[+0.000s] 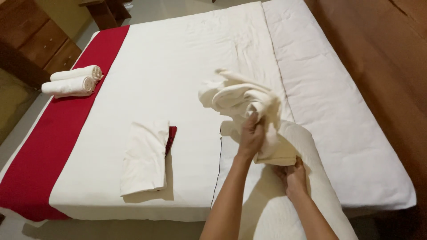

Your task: The person inserts a pillow into a white pillowcase on a bed, smoothing the fabric and tucking the edges to fit it properly. The person then places the covered pillow against the headboard and picks up a folded white cloth from the bed.

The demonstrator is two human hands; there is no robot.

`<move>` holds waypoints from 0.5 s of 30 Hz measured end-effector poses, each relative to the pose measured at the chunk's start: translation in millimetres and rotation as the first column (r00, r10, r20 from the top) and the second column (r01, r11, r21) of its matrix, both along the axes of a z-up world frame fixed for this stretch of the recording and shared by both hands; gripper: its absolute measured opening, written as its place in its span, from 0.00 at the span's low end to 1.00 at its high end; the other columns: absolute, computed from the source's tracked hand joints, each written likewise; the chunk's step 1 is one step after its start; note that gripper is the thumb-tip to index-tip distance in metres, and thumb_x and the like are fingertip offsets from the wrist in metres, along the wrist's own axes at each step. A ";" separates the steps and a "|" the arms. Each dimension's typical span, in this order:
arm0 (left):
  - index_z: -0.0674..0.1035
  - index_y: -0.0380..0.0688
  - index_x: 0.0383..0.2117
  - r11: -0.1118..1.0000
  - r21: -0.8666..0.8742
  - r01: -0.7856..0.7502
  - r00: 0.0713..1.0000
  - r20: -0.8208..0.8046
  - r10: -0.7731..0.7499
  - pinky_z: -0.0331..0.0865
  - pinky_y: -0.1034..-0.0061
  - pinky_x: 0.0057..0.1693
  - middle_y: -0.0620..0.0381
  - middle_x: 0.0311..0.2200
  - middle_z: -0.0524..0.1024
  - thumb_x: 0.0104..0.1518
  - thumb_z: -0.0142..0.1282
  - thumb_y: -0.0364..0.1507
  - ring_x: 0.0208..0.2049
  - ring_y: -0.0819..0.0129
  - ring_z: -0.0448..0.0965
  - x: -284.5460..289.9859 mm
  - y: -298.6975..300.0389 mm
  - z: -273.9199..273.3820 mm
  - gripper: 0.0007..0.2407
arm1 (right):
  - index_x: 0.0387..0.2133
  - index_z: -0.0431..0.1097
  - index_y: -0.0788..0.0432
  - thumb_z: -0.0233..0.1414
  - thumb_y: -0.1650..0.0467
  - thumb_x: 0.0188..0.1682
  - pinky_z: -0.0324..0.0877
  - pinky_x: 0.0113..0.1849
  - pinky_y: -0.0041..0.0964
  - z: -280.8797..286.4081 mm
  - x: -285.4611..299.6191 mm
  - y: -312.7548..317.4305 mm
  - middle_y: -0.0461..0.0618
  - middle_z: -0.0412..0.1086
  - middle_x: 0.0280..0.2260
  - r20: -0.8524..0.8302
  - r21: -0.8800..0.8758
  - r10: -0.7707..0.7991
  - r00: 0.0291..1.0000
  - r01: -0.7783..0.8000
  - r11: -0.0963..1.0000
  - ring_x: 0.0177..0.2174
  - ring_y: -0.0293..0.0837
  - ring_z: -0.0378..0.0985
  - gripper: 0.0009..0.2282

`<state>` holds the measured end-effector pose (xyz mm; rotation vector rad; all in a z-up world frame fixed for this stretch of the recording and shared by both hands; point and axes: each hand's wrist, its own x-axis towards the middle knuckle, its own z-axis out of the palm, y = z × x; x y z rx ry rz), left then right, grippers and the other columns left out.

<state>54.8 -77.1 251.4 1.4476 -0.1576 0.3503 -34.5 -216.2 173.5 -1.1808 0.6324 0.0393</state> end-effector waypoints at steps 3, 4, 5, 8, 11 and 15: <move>0.73 0.40 0.57 0.983 0.142 0.116 0.993 0.014 -0.119 0.69 0.70 0.53 0.52 0.50 0.79 0.65 0.44 0.26 0.46 0.62 0.77 -13.3 -8.8 45.9 0.15 | 0.57 0.62 0.54 0.48 0.65 0.57 0.72 0.37 0.36 2.3 2.5 -12.3 0.50 0.69 0.40 0.102 0.152 -0.137 0.985 0.121 0.981 0.34 0.43 0.72 0.16; 0.54 0.48 0.64 0.970 0.177 0.165 0.984 -0.100 -0.149 0.63 0.53 0.60 0.44 0.60 0.63 0.65 0.34 0.34 0.55 0.45 0.68 -6.1 -5.1 47.3 0.21 | 0.56 0.62 0.54 0.42 0.68 0.60 0.71 0.44 0.36 22.4 1.5 -19.2 0.48 0.67 0.45 0.109 0.009 -0.198 0.974 0.198 0.980 0.40 0.41 0.71 0.13; 0.35 0.55 0.71 0.954 0.205 0.221 0.960 -0.217 -0.176 0.58 0.36 0.66 0.35 0.71 0.47 0.65 0.25 0.43 0.64 0.28 0.60 0.2 -2.4 47.8 0.29 | 0.54 0.62 0.54 0.35 0.70 0.62 0.70 0.51 0.36 42.2 -1.2 -26.9 0.46 0.65 0.50 0.120 -0.136 -0.258 0.959 0.273 0.952 0.45 0.40 0.71 0.12; 0.56 0.34 0.68 0.987 -0.088 0.137 0.916 -0.367 -0.160 0.73 0.51 0.56 0.24 0.53 0.72 0.60 0.25 0.46 0.53 0.35 0.77 6.1 30.5 38.8 0.33 | 0.50 0.64 0.51 0.38 0.71 0.60 0.67 0.38 0.31 49.2 -3.6 -70.4 0.41 0.65 0.43 0.305 -0.188 -0.405 0.862 0.472 0.862 0.38 0.35 0.65 0.10; 0.46 0.54 0.74 0.991 0.131 0.005 0.877 -0.478 0.059 0.75 0.72 0.46 0.46 0.37 0.83 0.59 0.34 0.30 0.35 0.61 0.84 -18.8 49.6 45.8 0.31 | 0.49 0.63 0.56 0.35 0.74 0.58 0.68 0.53 0.38 66.9 -14.4 -81.1 0.47 0.64 0.49 0.527 -0.264 -0.338 0.780 0.528 0.808 0.48 0.41 0.66 0.11; 0.58 0.29 0.65 0.882 0.424 -0.205 0.901 -0.271 0.339 0.72 0.68 0.48 0.39 0.47 0.67 0.59 0.45 0.30 0.39 0.56 0.74 -2.1 69.8 -32.6 0.27 | 0.49 0.62 0.56 0.37 0.72 0.58 0.65 0.56 0.37 62.6 -10.3 -108.7 0.47 0.64 0.51 0.605 -0.206 -0.434 0.668 0.657 0.725 0.51 0.42 0.68 0.10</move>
